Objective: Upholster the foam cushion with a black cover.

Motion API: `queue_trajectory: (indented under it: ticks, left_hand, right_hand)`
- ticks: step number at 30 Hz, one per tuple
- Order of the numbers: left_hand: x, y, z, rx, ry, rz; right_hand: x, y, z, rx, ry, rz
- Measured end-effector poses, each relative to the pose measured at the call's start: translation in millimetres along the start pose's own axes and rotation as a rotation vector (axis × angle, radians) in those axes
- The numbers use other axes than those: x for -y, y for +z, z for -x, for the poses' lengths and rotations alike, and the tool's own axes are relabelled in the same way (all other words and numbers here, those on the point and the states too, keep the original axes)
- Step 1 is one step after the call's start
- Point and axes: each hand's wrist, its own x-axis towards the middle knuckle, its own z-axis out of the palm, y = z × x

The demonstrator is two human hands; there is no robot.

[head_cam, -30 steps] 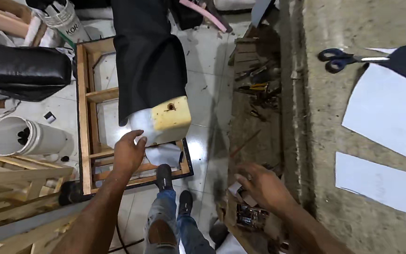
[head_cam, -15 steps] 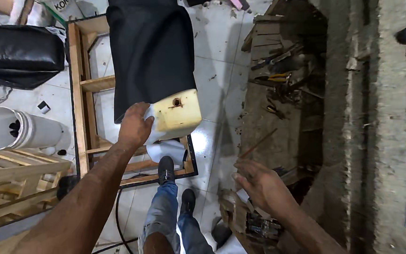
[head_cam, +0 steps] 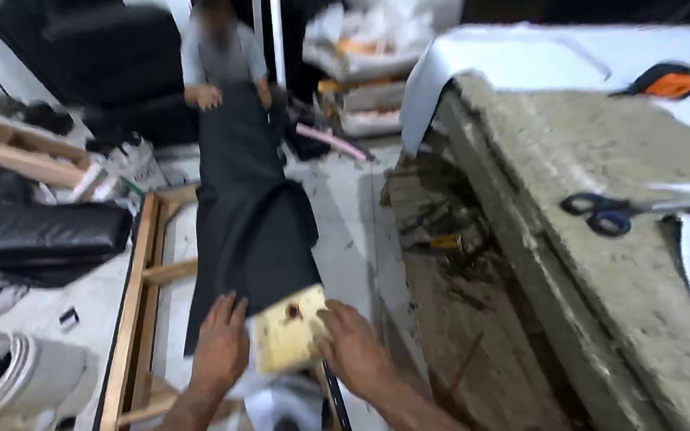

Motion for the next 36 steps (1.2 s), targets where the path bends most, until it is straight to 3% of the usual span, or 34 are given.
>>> queue_trajectory:
  ticks: [6,10,14,23,26,30,33,36]
  left_hand:
    - [10,4,-10,-0.045,0.067,-0.104]
    - [19,4,-6,-0.038,0.189,-0.091]
    - [34,5,-3,-0.064,0.180,-0.129]
    - [40,18,0,-0.185,0.063,-0.065]
    - [34,14,-6,-0.197,-0.032,0.058]
    - [9,-6,-20,-0.034,-0.333,0.250]
    - [-4,27,-16,-0.134,-0.463,0.334]
    - [-12,56,-12,-0.206,-0.483,0.281]
  right_hand:
    - [8,24,-73,0.008,-0.124,0.133]
    - [5,39,-92,0.023,-0.213,0.186]
    - [5,39,-98,0.037,-0.352,0.239]
    - [1,55,-105,-0.046,-0.251,0.231]
    - [2,53,-105,-0.055,-0.240,0.251]
    - [-1,60,-114,-0.056,-0.102,0.208]
    - [-17,80,-117,-0.182,-0.084,0.205]
    - [-24,88,-118,-0.272,-0.141,0.237]
